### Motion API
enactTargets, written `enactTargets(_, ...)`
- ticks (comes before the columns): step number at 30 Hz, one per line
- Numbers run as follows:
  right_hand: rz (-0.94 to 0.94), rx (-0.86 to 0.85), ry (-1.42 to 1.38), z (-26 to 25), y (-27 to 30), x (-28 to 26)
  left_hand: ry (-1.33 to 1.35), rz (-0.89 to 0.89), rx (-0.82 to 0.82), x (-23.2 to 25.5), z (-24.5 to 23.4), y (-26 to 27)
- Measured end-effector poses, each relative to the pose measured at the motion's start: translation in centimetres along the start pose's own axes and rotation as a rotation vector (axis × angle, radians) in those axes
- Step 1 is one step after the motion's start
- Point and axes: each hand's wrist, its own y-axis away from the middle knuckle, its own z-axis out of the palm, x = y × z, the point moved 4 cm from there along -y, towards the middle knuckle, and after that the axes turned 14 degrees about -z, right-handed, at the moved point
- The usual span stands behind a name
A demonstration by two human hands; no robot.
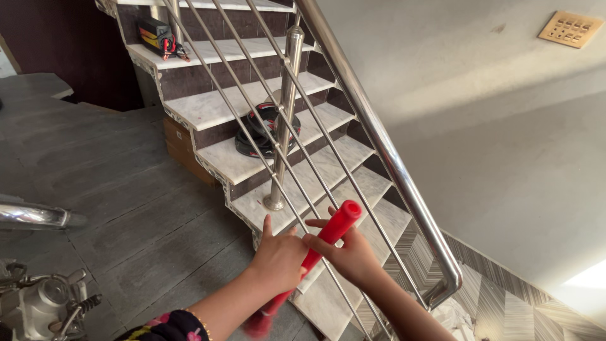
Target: The person sweeps debris down a set of stairs and across a floor using a small red-handled broom, eventually gathering plastic bags and paper by hand.
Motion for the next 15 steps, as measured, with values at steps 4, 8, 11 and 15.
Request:
enactTargets(4, -0.036, -0.052, 0.282, 2.1, 0.3, 2.3, 0.125, -0.095, 0.004, 0.5, -0.7, 0.8)
enactTargets(8, 0.131, -0.125, 0.423, 3.3, 2.1, 4.6, 0.023, -0.198, -0.026, 0.3, -0.9, 2.1)
enactTargets(11, 0.136, -0.104, 0.495, 3.2, 3.2, 4.8, -0.004, -0.197, -0.06, 0.5, -0.7, 2.2)
enactTargets(15, 0.22, -0.187, 0.561, 3.1, 4.3, 4.8, -0.053, -0.133, 0.003, 1.2, -0.3, 1.7)
